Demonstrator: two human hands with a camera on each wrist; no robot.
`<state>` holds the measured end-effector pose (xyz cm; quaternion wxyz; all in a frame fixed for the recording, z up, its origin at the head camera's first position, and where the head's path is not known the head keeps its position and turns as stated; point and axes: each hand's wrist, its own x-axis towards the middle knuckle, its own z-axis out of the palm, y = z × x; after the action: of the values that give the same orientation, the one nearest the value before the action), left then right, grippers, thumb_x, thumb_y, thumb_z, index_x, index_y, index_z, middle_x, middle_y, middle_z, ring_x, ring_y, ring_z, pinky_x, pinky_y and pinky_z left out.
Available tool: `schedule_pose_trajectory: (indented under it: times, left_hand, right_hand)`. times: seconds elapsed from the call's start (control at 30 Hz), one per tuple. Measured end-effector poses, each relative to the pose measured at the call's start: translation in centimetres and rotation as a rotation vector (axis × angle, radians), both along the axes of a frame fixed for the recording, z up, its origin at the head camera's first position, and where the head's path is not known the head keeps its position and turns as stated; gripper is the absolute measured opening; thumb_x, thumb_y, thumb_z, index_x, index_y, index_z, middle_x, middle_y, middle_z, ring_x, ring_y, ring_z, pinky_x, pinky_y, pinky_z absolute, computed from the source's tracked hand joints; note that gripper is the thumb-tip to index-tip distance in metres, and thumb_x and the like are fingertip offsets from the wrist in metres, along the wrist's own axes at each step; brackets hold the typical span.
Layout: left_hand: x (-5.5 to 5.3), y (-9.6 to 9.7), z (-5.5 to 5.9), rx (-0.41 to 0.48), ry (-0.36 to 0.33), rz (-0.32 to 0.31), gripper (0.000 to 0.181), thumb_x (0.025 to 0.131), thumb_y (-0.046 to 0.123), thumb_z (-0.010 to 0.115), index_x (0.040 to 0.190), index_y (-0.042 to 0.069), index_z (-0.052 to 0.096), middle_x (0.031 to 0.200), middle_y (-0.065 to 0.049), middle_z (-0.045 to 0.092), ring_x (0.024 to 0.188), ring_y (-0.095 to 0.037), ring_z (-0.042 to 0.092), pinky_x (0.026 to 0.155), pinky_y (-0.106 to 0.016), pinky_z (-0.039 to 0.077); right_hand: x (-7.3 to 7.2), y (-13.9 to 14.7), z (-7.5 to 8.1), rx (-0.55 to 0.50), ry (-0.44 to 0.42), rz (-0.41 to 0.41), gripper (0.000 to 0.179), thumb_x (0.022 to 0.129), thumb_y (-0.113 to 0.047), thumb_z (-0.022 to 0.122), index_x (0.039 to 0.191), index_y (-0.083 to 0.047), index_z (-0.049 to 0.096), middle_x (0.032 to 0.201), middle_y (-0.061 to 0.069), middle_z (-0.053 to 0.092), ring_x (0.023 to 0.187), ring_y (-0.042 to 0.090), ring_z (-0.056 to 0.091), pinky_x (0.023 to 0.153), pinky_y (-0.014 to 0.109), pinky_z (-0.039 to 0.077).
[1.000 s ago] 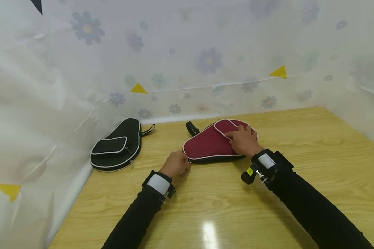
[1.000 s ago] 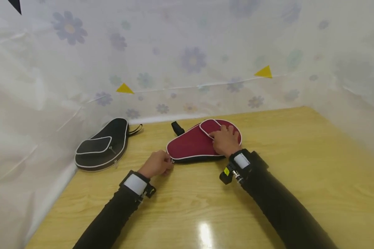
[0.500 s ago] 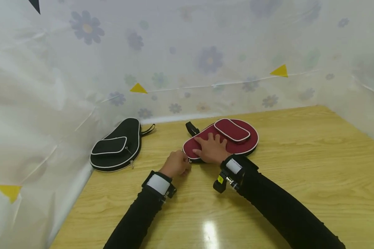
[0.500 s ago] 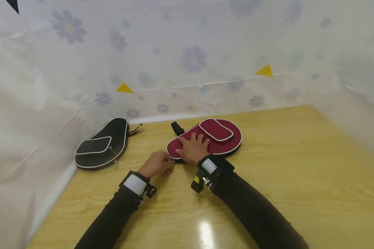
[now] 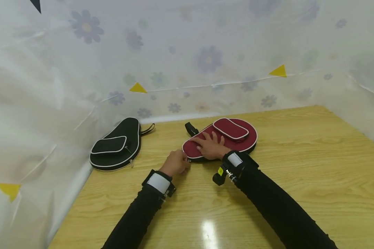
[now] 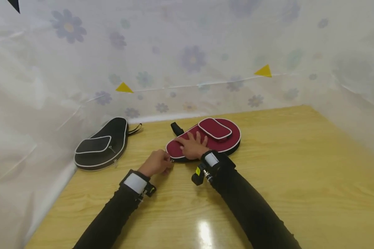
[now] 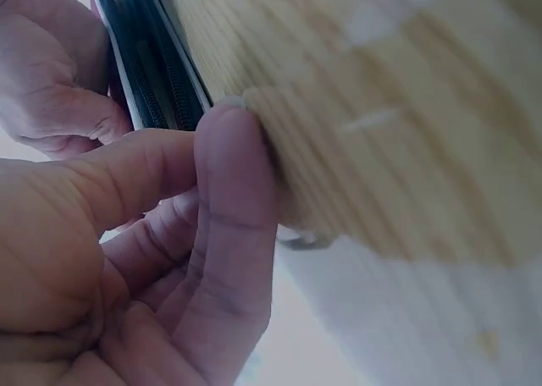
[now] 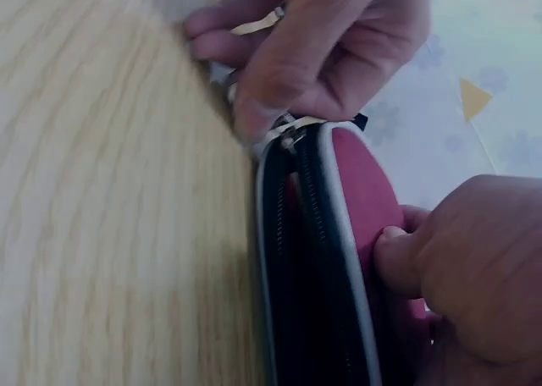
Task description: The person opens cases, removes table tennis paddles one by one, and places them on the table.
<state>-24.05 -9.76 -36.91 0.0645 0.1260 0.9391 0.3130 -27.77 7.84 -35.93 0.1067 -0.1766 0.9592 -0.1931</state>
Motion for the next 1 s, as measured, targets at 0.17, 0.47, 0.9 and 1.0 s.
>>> schedule_pose_trajectory:
  times: [0.17, 0.47, 0.9, 1.0]
  left_hand:
    - [0.2, 0.0, 0.1, 0.031, -0.021, 0.014, 0.042, 0.085, -0.005, 0.072, 0.053, 0.010, 0.049, 0.052, -0.001, 0.059, 0.047, -0.010, 0.062, 0.047, -0.022, 0.049]
    - [0.3, 0.1, 0.3, 0.014, -0.026, -0.006, 0.040, 0.087, -0.003, 0.073, 0.054, 0.007, 0.052, 0.052, -0.001, 0.058, 0.048, -0.010, 0.061, 0.048, -0.022, 0.047]
    - [0.4, 0.0, 0.5, 0.027, -0.078, 0.014, 0.036, 0.086, -0.004, 0.073, 0.056, 0.005, 0.055, 0.054, -0.002, 0.061, 0.053, -0.012, 0.064, 0.053, -0.025, 0.054]
    - [0.4, 0.0, 0.5, 0.031, -0.090, 0.017, 0.037, 0.086, -0.003, 0.073, 0.055, 0.005, 0.055, 0.055, -0.003, 0.062, 0.053, -0.013, 0.065, 0.054, -0.026, 0.055]
  right_hand:
    - [-0.3, 0.2, -0.3, -0.029, 0.019, 0.018, 0.045, 0.109, -0.022, 0.038, 0.153, -0.032, 0.042, 0.165, 0.017, 0.017, 0.150, 0.049, 0.001, 0.113, 0.070, 0.001]
    - [-0.4, 1.1, -0.3, -0.044, 0.055, 0.086, 0.043, 0.110, -0.030, 0.038, 0.152, -0.031, 0.044, 0.165, 0.018, 0.018, 0.149, 0.050, 0.002, 0.111, 0.071, 0.004]
    - [-1.0, 1.5, -0.9, -0.092, 0.081, 0.107, 0.043, 0.105, -0.048, 0.047, 0.145, -0.032, 0.052, 0.164, 0.015, 0.022, 0.150, 0.049, 0.003, 0.111, 0.069, 0.002]
    - [-1.3, 1.7, -1.3, -0.107, 0.088, 0.113, 0.041, 0.104, -0.049, 0.047, 0.142, -0.034, 0.055, 0.163, 0.013, 0.025, 0.150, 0.047, 0.003, 0.111, 0.068, 0.002]
